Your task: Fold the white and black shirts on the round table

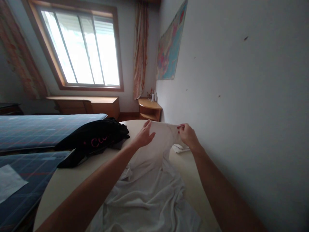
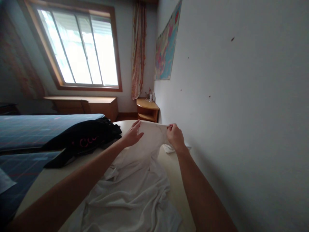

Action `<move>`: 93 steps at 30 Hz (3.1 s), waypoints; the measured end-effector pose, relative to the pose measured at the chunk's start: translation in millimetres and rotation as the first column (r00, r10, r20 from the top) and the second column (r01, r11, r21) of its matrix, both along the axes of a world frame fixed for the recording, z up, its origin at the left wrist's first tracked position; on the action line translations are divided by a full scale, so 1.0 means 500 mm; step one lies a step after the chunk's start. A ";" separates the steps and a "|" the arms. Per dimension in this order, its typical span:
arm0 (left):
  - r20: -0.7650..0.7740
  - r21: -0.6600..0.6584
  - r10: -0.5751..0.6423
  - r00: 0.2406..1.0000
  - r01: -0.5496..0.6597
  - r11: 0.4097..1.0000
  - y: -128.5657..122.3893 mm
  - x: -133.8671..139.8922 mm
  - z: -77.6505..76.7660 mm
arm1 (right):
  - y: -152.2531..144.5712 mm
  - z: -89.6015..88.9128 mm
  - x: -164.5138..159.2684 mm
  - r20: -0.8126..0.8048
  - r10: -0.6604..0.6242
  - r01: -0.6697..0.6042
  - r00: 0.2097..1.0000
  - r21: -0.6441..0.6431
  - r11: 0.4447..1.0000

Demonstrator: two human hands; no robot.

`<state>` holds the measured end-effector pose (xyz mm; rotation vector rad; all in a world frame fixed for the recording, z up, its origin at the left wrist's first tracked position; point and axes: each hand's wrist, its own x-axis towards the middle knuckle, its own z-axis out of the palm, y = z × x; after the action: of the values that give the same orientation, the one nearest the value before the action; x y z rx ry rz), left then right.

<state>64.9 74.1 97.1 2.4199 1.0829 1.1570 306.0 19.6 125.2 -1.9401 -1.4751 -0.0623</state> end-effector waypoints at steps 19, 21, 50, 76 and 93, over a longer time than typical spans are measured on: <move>-0.567 -0.062 0.399 0.721 -0.520 0.852 -0.128 -0.172 -0.097 | -0.132 -0.186 -0.121 0.204 0.667 -0.608 0.717 -0.285 0.741; -0.529 -0.115 0.402 0.747 -0.533 0.838 -0.139 -0.193 -0.111 | -0.155 -0.194 -0.127 0.177 0.682 -0.601 0.710 -0.354 0.717; -0.119 -0.201 0.406 0.906 -0.423 0.884 -0.185 -0.206 -0.107 | -0.040 -0.035 -0.303 0.341 0.389 -0.322 0.856 -0.237 0.916; -0.297 -0.177 0.438 0.849 -0.500 0.848 -0.152 -0.254 -0.140 | -0.008 -0.205 -0.328 0.245 0.524 -0.501 0.816 -0.154 0.852; -0.058 0.004 0.537 0.841 -0.538 0.843 -0.150 -0.234 -0.176 | -0.077 -0.223 -0.249 0.155 0.635 -0.543 0.757 -0.390 0.743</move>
<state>-52.3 -1.1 9.0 2.2043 1.8660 1.2224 181.6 -18.7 13.7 -1.6358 -2.3753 0.2199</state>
